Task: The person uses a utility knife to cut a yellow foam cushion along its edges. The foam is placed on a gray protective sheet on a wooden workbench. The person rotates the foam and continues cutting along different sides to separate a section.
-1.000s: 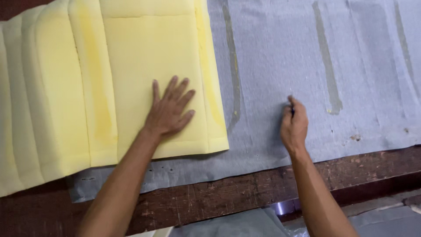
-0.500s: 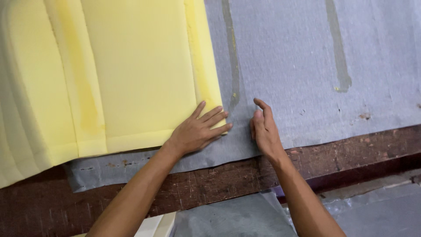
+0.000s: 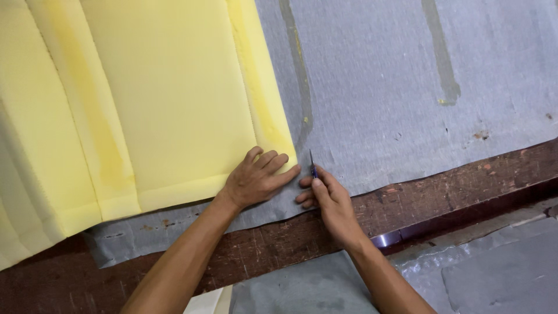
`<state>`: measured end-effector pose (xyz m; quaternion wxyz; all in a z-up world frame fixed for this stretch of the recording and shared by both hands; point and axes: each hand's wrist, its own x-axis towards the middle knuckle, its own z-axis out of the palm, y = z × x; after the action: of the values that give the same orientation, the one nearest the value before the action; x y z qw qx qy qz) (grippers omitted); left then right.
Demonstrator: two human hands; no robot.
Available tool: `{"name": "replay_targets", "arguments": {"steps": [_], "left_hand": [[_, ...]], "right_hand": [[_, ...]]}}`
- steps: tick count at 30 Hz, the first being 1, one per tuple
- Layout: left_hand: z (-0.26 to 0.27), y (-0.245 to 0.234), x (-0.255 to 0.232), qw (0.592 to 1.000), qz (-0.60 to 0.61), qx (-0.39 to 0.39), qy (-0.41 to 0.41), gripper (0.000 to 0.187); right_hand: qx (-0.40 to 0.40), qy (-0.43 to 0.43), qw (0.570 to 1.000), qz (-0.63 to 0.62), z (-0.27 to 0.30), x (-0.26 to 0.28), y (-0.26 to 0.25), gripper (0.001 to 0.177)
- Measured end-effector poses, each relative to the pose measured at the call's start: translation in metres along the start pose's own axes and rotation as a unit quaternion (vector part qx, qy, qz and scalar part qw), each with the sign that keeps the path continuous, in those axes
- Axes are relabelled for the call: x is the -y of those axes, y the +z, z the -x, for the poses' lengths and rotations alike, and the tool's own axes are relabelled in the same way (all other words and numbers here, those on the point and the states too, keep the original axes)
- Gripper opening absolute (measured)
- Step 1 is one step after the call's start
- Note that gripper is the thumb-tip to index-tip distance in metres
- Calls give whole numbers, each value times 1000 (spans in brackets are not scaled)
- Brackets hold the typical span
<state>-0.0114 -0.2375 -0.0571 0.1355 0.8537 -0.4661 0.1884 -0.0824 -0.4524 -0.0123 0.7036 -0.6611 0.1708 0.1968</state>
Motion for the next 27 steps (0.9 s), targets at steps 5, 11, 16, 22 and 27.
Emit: {"name": "replay_targets", "arguments": {"steps": [5, 11, 16, 22, 27], "left_hand": [[-5, -6, 1, 1000, 17, 7, -7, 28], [-8, -10, 2, 999, 30, 12, -26, 28], [-10, -11, 1, 996, 69, 2, -58, 22], [-11, -9, 1, 998, 46, -2, -51, 22], [-10, -11, 1, 997, 60, 2, -49, 21]], "right_hand": [[-56, 49, 995, 69, 10, -3, 4, 49], [-104, 14, 972, 211, 24, 9, 5, 58], [-100, -3, 959, 264, 26, 12, -1, 62], [-101, 60, 945, 305, 25, 15, -3, 59], [-119, 30, 928, 352, 24, 17, 5, 55]]}}
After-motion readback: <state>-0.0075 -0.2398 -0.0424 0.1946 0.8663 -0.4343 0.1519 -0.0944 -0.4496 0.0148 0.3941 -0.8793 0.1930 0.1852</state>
